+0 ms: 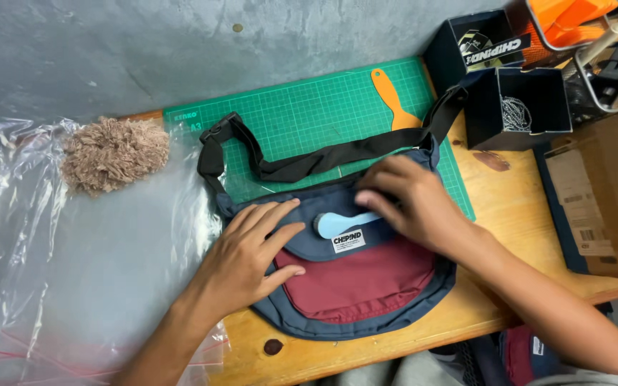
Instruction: The person cleans a blue and red sling bag on a green cutting mat using a light blue brush and an orange plastic scraper. They scrub the front flap, sides, and zipper area, then use the scraper to remove debris from the fabric and the strap buckle.
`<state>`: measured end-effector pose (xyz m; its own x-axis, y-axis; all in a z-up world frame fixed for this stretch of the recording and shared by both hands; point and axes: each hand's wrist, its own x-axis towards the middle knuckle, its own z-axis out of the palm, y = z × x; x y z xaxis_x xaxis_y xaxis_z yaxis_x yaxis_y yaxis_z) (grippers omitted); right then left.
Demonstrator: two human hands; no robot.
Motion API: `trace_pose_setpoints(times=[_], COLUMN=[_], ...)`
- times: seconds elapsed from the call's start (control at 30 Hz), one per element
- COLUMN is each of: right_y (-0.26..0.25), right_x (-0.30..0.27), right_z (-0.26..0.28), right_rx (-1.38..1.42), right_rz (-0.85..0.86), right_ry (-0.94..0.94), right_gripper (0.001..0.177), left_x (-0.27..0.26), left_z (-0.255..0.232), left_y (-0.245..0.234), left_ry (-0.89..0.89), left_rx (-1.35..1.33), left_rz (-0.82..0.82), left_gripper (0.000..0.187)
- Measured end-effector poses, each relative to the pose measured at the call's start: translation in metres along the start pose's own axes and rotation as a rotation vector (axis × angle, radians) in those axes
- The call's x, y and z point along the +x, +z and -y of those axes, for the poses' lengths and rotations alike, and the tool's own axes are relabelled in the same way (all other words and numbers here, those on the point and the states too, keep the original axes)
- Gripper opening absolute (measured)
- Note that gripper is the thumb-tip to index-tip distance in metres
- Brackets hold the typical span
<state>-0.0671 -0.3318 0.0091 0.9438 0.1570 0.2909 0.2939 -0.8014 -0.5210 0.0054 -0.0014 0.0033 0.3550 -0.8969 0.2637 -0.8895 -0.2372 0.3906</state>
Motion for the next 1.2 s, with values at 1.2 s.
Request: trace_pose_setpoints(times=[1.2], right_y=[-0.034], right_x=[0.063], right_z=[-0.038], right_rx=[-0.239], right_rz=[0.121], right_ry=[0.113], right_gripper=[0.024], left_x=[0.001], left_z=[0.004], left_y=[0.005], left_ry=[-0.188], left_rx=[0.237], left_rz=[-0.159], left_gripper=[0.066])
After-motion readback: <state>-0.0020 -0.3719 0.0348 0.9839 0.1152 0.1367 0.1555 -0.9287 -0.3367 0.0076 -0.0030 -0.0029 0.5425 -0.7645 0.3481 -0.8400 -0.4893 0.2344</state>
